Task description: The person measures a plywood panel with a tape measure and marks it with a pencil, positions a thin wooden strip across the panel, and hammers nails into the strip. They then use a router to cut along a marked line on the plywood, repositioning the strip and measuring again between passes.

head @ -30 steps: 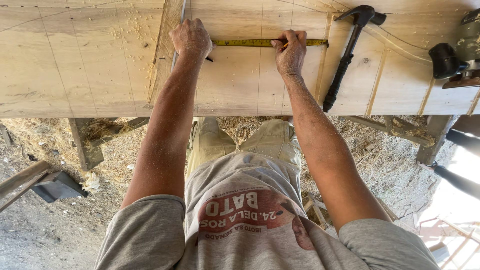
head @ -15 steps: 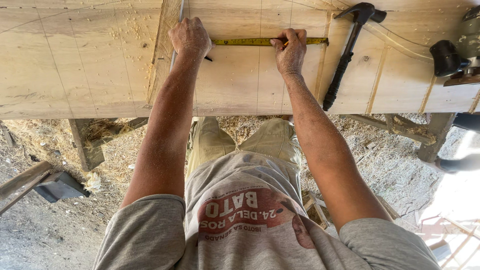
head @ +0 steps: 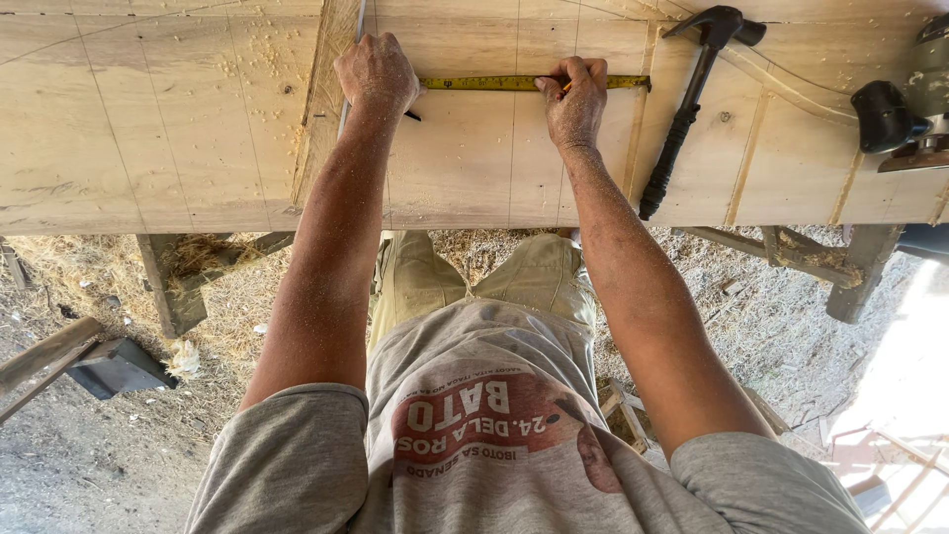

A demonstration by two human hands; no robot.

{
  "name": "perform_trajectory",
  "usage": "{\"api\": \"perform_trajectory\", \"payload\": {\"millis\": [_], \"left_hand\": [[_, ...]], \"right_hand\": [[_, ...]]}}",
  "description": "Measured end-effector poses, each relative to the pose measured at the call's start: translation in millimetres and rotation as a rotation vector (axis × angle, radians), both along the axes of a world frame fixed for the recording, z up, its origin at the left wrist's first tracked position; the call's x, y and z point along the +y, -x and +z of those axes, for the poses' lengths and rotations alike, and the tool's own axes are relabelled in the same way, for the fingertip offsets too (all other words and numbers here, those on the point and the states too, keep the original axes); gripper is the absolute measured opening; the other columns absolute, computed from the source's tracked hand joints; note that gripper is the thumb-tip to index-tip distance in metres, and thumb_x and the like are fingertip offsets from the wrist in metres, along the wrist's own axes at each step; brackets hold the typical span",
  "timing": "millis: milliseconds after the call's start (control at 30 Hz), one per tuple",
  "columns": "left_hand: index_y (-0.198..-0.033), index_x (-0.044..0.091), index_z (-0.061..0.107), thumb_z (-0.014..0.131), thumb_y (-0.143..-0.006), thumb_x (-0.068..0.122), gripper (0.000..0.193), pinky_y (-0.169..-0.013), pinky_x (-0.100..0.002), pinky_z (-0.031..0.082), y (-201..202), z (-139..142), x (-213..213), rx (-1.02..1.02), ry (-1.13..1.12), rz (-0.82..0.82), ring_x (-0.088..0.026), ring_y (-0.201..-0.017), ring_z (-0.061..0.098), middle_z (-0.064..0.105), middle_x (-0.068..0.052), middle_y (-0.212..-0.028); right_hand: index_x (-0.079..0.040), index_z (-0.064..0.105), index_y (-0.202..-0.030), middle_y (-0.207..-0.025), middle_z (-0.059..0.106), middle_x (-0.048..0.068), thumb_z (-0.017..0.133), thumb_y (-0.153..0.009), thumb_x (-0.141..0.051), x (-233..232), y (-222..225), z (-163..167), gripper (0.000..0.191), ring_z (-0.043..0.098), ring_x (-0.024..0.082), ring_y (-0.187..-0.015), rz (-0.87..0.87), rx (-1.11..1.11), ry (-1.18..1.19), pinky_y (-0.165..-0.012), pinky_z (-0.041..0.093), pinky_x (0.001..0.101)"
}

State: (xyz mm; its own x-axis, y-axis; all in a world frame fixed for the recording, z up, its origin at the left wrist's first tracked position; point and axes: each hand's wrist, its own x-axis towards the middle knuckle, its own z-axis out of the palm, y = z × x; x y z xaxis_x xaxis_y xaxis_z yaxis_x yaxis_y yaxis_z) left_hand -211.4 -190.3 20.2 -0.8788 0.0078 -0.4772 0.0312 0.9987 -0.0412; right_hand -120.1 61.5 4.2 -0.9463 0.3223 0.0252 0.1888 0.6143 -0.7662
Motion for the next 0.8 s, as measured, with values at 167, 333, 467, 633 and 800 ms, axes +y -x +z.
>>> {"api": "perform_trajectory", "payload": {"millis": [167, 333, 467, 633, 800], "left_hand": [[-0.103, 0.009, 0.076, 0.089, -0.077, 0.051, 0.051, -0.078, -0.044, 0.056, 2, 1, 1, -0.051, -0.005, 0.043, -0.023, -0.081, 0.073, 0.075, -0.01, -0.083], [-0.104, 0.01, 0.076, 0.09, -0.076, 0.049, 0.05, -0.079, -0.045, 0.056, 3, 4, 4, -0.055, 0.014, 0.05, -0.023, -0.083, 0.073, 0.075, -0.011, -0.086], [-0.104, 0.009, 0.076, 0.09, -0.075, 0.051, 0.053, -0.078, -0.047, 0.056, 4, 6, 4, -0.057, -0.001, 0.05, -0.024, -0.081, 0.073, 0.075, -0.011, -0.084], [-0.101, 0.011, 0.076, 0.085, -0.081, 0.04, 0.037, -0.07, -0.046, 0.057, 3, 3, 3, -0.066, 0.028, 0.039, -0.024, -0.077, 0.073, 0.074, -0.01, -0.081], [-0.095, 0.011, 0.078, 0.077, -0.088, 0.026, 0.016, -0.065, -0.044, 0.057, 2, 2, 2, -0.026, 0.026, 0.031, -0.023, -0.076, 0.073, 0.075, -0.009, -0.079]], "right_hand": [[-0.008, 0.065, -0.091, -0.103, 0.051, 0.003, 0.089, -0.086, -0.006, -1, 1, 1, 0.025, 0.063, 0.013, -0.083, 0.001, 0.003, 0.004, -0.073, 0.06, 0.0292], [-0.008, 0.066, -0.09, -0.102, 0.051, 0.004, 0.092, -0.083, -0.006, 0, 0, 2, 0.027, 0.061, 0.015, -0.082, 0.002, 0.036, -0.057, -0.072, 0.058, 0.0306], [-0.007, 0.066, -0.091, -0.103, 0.051, 0.004, 0.091, -0.084, -0.005, -1, 0, 3, 0.026, 0.061, 0.014, -0.082, -0.012, 0.012, -0.023, -0.072, 0.059, 0.0298], [-0.008, 0.068, -0.106, -0.113, 0.048, 0.005, 0.072, -0.099, -0.014, -5, 0, 4, 0.01, 0.064, 0.011, -0.085, -0.018, 0.076, 0.032, -0.068, 0.062, 0.0265], [-0.01, 0.059, -0.121, -0.115, 0.046, 0.006, 0.04, -0.124, -0.035, -20, -8, -2, 0.032, 0.059, 0.022, -0.1, 0.015, 0.416, -0.395, -0.081, 0.058, 0.0309]]}}
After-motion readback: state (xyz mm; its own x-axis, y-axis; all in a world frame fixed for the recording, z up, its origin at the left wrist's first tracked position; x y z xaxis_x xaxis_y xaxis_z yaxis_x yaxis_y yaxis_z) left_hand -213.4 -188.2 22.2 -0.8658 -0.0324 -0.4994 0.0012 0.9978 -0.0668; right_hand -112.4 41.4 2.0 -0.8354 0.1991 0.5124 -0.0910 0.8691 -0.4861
